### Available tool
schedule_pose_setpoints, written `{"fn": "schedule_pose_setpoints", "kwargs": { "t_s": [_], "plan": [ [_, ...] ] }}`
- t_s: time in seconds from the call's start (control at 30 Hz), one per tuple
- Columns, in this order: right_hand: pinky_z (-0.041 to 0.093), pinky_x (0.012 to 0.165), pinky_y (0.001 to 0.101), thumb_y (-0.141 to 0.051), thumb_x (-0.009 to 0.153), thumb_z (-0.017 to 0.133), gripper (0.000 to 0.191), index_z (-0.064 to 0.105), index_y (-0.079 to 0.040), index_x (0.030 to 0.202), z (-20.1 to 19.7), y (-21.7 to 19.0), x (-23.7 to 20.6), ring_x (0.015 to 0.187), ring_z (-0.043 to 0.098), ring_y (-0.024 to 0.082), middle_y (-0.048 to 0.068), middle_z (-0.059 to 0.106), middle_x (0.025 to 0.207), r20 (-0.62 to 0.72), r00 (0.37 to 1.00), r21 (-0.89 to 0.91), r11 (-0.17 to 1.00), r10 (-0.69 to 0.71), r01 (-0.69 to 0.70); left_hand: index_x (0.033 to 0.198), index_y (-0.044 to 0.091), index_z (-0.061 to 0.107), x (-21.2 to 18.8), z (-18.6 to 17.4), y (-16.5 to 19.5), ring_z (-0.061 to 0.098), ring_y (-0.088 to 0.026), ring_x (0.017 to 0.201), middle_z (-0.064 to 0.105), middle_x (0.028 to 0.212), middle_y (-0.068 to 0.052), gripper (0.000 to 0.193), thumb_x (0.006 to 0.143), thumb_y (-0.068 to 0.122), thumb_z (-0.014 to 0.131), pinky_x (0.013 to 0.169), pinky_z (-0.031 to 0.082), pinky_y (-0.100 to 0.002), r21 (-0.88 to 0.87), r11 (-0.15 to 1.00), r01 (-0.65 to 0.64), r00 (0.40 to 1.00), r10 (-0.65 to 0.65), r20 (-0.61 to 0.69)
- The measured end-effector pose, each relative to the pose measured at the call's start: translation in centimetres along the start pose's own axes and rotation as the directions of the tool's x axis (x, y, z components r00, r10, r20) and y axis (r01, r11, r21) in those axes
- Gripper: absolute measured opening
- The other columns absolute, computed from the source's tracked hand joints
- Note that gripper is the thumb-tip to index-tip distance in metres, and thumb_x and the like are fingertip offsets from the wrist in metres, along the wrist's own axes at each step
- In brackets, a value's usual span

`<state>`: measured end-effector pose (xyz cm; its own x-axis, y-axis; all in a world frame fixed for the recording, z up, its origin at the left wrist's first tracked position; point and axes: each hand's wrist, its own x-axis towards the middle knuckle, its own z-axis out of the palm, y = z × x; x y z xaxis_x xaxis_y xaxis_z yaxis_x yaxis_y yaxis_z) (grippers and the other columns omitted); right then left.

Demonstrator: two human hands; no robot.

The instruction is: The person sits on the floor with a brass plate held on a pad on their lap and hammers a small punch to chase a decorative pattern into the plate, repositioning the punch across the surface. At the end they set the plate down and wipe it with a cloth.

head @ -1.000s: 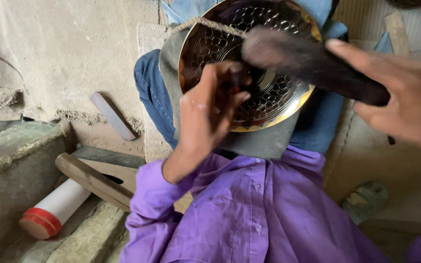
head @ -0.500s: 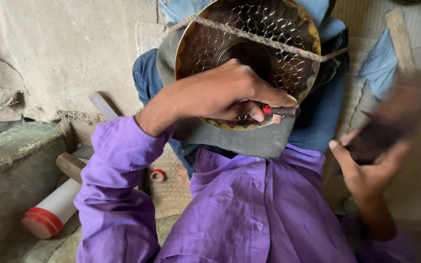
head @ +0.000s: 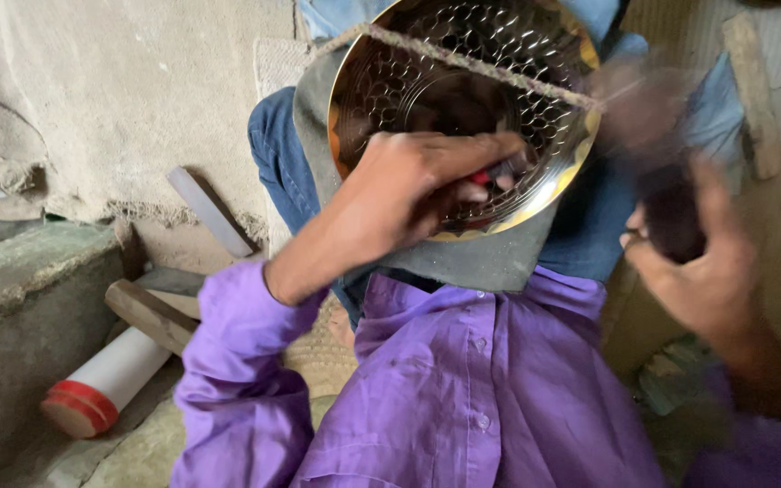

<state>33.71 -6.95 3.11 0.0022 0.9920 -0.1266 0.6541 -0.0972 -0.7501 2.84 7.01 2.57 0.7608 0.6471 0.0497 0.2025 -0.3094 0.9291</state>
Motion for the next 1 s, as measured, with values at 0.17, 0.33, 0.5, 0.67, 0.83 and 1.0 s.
{"fn": "schedule_pose_setpoints", "kwargs": {
  "t_s": [0.17,0.33,0.5,0.67,0.83,1.0],
  "plan": [
    [0.057,0.075,0.0379,0.003,0.073,0.081,0.096,0.04,-0.012,0.159,-2.5,-2.2,4.9,0.084,0.07,0.026,0.019,0.07,0.106,0.243,0.956,-0.279,0.932,-0.165,0.232,0.143,0.008,0.058,-1.8,2.1,1.4,0.077,-0.025,0.106,0.076,0.118,-0.008,0.051,0.096,-0.005,0.071,0.09,0.061,-0.031,0.048,0.989,0.141,0.933,-0.117,-0.339],
    [0.053,0.062,0.0349,0.004,0.076,0.078,0.095,0.038,-0.019,0.159,-4.0,-3.8,8.5,0.07,0.064,0.022,0.013,0.063,0.092,0.474,0.88,-0.348,0.912,-0.027,0.216,0.14,0.01,0.059,-2.8,4.2,3.1,0.079,-0.018,0.095,0.077,0.107,-0.005,0.044,0.1,-0.004,0.071,0.08,0.061,-0.026,-0.006,0.957,0.291,0.79,-0.244,-0.562],
    [0.052,0.062,0.0298,0.002,0.077,0.073,0.091,0.039,-0.025,0.157,-4.4,-5.0,11.8,0.068,0.061,0.017,0.005,0.064,0.087,0.596,0.798,-0.465,0.773,-0.089,0.433,0.133,0.005,0.056,-3.1,5.3,3.7,0.079,-0.014,0.092,0.075,0.104,-0.007,0.039,0.1,-0.001,0.075,0.079,0.06,-0.026,-0.052,0.928,0.37,0.673,-0.306,-0.673],
    [0.052,0.065,0.0334,0.009,0.071,0.067,0.095,0.04,-0.017,0.159,-4.7,-5.1,12.9,0.075,0.064,0.021,0.011,0.065,0.093,0.601,0.762,-0.32,0.8,-0.241,0.507,0.128,0.002,0.055,-3.3,5.3,3.3,0.078,-0.012,0.089,0.075,0.102,-0.007,0.037,0.098,0.0,0.077,0.078,0.061,-0.026,-0.136,0.92,0.367,0.657,-0.36,-0.663],
    [0.053,0.07,0.0391,0.009,0.068,0.069,0.095,0.041,-0.012,0.157,-4.7,-4.2,11.0,0.085,0.067,0.03,0.019,0.065,0.104,0.484,0.838,-0.265,0.87,-0.254,0.416,0.132,0.004,0.055,-3.0,4.1,2.4,0.079,-0.013,0.1,0.076,0.109,-0.008,0.034,0.103,-0.001,0.073,0.084,0.062,-0.025,-0.128,0.96,0.249,0.742,-0.274,-0.612],
    [0.051,0.069,0.0421,0.011,0.073,0.077,0.088,0.048,-0.005,0.155,-4.2,-1.3,7.4,0.077,0.064,0.035,0.022,0.063,0.093,0.3,0.934,-0.375,0.875,-0.196,0.304,0.137,0.008,0.057,-2.1,1.7,0.9,0.076,-0.025,0.102,0.074,0.116,-0.01,0.042,0.099,0.002,0.075,0.087,0.06,-0.034,0.105,0.989,0.104,0.929,-0.059,-0.367]
  ]
}}
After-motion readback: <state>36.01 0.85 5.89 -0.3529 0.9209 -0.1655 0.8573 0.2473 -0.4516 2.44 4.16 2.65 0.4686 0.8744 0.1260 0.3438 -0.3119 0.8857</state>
